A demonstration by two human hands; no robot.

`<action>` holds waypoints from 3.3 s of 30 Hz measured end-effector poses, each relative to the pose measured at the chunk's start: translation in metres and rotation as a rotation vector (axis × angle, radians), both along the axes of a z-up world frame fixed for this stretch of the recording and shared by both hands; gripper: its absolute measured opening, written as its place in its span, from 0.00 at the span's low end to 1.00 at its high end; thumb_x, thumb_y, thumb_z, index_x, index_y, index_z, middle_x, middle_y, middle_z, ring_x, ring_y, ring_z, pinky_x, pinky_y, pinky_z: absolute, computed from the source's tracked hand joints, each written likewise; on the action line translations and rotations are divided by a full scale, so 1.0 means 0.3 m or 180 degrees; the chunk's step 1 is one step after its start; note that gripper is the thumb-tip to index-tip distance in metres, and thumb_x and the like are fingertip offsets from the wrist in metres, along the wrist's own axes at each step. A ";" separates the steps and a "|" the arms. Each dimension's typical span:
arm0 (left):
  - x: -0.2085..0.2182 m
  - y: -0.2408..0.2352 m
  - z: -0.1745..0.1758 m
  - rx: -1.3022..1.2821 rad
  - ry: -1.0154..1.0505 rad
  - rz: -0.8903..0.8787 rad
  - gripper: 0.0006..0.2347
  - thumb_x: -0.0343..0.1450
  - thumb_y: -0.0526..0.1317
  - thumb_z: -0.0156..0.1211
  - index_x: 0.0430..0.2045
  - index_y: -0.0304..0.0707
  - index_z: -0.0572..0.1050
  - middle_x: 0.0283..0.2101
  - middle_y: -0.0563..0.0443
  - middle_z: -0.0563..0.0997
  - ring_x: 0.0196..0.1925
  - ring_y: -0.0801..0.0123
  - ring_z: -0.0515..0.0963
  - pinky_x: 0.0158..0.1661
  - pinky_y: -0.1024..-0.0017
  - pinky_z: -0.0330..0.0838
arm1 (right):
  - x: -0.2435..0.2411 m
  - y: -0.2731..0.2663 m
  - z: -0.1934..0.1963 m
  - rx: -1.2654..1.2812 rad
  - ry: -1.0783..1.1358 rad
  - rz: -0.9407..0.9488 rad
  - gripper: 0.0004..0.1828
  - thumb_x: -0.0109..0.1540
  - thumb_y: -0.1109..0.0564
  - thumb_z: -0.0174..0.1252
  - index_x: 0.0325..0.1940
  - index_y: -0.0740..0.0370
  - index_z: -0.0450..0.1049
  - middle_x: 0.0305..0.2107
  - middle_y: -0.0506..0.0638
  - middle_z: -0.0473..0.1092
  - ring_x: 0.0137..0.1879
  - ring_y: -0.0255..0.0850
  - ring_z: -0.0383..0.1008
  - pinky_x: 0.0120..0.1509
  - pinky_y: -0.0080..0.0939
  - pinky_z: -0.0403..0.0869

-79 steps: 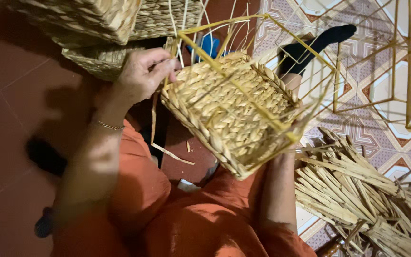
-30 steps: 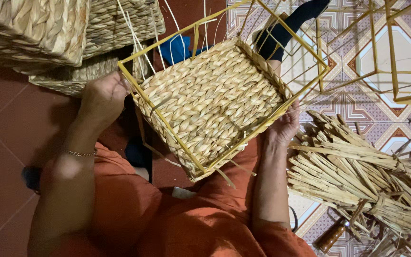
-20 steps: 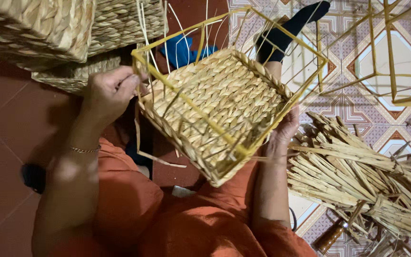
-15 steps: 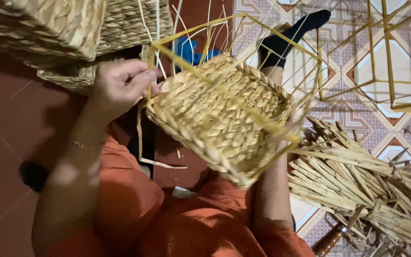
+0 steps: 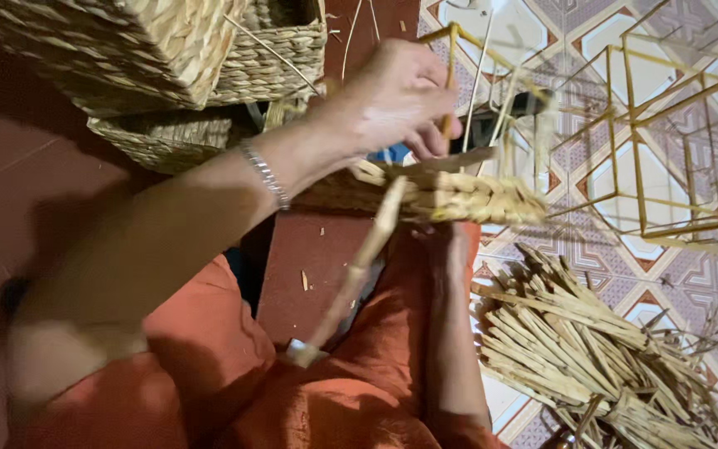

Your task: The person weaves a rectangular basket using dried palm leaves and a yellow frame. They interlace the leaves through the frame, trim excess material with scissors, and adjust the weave to maintain shape.

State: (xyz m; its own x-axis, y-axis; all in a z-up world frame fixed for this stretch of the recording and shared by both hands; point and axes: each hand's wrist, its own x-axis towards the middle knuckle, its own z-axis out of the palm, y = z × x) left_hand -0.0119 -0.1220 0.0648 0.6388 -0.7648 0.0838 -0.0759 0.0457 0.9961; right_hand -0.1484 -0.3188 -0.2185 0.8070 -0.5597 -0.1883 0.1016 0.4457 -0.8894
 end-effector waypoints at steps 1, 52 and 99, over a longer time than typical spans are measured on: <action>-0.002 -0.030 -0.013 -0.0026 0.0268 -0.0008 0.05 0.71 0.28 0.53 0.28 0.18 0.73 0.30 0.32 0.82 0.23 0.59 0.87 0.24 0.72 0.84 | -0.027 0.001 0.017 -0.0180 0.0219 -0.0189 0.28 0.70 0.41 0.44 0.68 0.59 0.62 0.63 0.54 0.63 0.65 0.48 0.66 0.60 0.54 0.75; 0.008 0.704 -0.623 0.1193 -0.0963 0.1022 0.08 0.70 0.33 0.66 0.42 0.31 0.80 0.35 0.49 0.84 0.32 0.76 0.81 0.33 0.76 0.77 | -0.081 -0.142 0.042 -0.0911 -0.0595 0.0454 0.35 0.72 0.42 0.53 0.77 0.67 0.60 0.70 0.60 0.63 0.75 0.50 0.65 0.78 0.52 0.68; 0.016 0.727 -0.583 0.1005 -0.0688 0.0767 0.09 0.76 0.36 0.63 0.47 0.34 0.81 0.38 0.51 0.84 0.36 0.73 0.78 0.38 0.76 0.73 | -0.250 0.037 0.053 -0.1590 0.0245 -0.0328 0.14 0.69 0.50 0.66 0.46 0.65 0.77 0.38 0.55 0.75 0.43 0.45 0.72 0.51 0.47 0.70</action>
